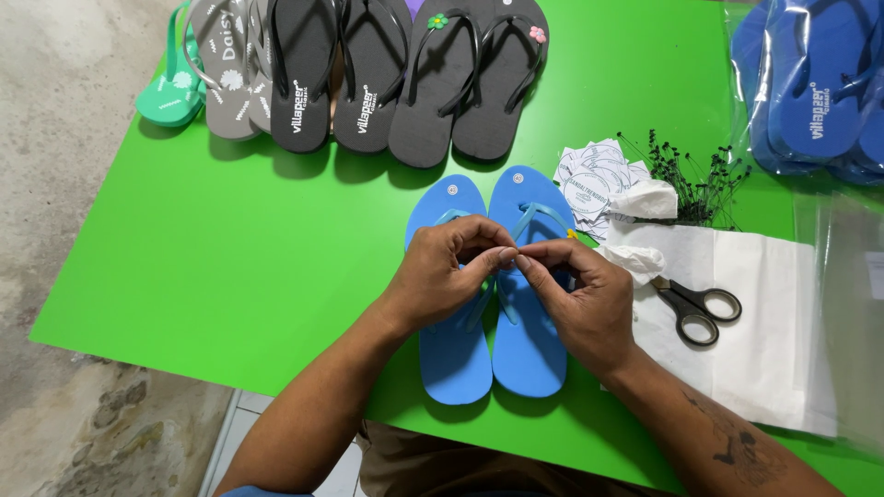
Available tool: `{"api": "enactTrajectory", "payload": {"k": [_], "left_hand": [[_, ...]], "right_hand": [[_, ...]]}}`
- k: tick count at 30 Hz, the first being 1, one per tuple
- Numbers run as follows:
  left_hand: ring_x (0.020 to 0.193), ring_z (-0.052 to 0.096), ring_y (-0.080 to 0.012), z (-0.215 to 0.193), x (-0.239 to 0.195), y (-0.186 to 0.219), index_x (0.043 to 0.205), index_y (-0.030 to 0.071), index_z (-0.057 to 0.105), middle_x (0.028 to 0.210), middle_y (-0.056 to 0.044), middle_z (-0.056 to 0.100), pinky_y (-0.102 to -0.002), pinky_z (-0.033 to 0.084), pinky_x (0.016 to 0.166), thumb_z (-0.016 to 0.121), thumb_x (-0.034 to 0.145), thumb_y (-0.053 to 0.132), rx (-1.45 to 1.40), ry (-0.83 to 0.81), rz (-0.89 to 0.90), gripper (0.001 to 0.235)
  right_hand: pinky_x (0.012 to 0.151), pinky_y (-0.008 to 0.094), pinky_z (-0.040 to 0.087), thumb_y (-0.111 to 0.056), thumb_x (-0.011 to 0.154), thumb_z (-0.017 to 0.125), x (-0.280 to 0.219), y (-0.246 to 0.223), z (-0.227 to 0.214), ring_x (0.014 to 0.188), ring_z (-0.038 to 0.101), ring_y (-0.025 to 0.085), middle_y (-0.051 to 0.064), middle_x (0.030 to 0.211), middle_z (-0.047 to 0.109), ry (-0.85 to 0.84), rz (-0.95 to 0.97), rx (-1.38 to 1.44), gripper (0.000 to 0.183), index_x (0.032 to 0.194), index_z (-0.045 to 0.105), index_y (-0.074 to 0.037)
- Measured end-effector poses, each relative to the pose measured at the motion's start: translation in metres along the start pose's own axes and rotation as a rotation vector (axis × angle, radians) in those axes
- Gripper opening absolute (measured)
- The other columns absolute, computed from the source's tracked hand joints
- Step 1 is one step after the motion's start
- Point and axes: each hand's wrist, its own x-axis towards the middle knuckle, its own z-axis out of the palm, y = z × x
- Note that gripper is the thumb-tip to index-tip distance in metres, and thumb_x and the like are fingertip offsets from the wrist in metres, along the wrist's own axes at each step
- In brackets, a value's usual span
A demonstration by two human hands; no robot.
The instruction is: Cleaning flip-flops with a cloth, applying labels, and packaging them into plastic sleeves for sale.
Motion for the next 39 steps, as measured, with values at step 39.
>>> {"api": "enactTrajectory", "payload": {"k": [39], "left_hand": [[0.086,0.080,-0.0274,0.009,-0.003,-0.003,0.104,0.007,0.070,0.086,-0.014,0.080,-0.039,0.065,0.076,0.066,0.099,0.007,0.254,0.051,0.099,0.007]], "right_hand": [[0.075,0.039,0.057,-0.011,0.099,0.071,-0.003,0.015,0.004,0.077,0.073,0.025,0.010,0.074,0.073,-0.007,-0.109,-0.161,0.007,0.092,0.072,-0.009]]}}
